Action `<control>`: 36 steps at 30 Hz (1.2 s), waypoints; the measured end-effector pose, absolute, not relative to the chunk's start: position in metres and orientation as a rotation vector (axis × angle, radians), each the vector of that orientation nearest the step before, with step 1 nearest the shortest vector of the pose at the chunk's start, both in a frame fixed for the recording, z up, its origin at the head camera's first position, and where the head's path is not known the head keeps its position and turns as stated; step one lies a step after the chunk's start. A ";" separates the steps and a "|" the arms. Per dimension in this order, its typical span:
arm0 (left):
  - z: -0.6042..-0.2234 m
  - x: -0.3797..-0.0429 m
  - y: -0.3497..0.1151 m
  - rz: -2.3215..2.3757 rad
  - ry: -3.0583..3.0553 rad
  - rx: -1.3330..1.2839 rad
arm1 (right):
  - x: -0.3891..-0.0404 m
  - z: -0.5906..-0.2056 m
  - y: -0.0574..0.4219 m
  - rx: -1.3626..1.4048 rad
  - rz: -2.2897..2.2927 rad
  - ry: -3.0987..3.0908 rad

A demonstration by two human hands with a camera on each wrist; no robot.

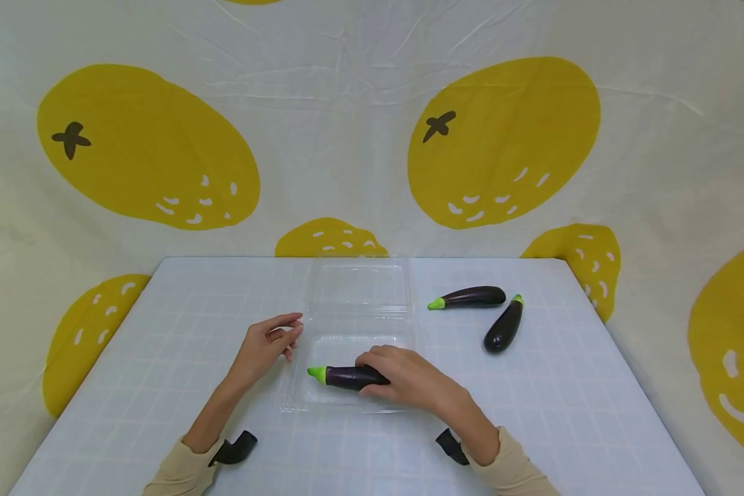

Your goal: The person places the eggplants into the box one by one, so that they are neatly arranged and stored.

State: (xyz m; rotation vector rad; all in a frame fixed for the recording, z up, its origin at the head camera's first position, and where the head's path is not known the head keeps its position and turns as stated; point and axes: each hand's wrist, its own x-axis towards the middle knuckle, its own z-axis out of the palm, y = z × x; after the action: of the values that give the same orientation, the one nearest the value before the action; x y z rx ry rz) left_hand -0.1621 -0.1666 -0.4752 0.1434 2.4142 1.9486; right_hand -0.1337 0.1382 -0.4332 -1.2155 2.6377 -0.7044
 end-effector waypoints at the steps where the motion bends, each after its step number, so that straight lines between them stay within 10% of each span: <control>1: -0.475 -0.162 -0.167 1.951 2.414 0.148 | -0.134 -0.434 0.138 -1.210 -0.703 2.623; 36: -0.474 -0.160 -0.165 1.944 2.445 0.161 | -0.138 -0.441 0.141 -1.095 -0.752 2.468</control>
State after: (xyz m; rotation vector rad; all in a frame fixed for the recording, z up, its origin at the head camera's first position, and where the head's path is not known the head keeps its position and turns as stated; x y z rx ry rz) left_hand -0.1600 -0.1653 -0.4741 0.1608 2.4448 1.9442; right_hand -0.1377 0.1407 -0.4409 -1.0945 2.4679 -0.7523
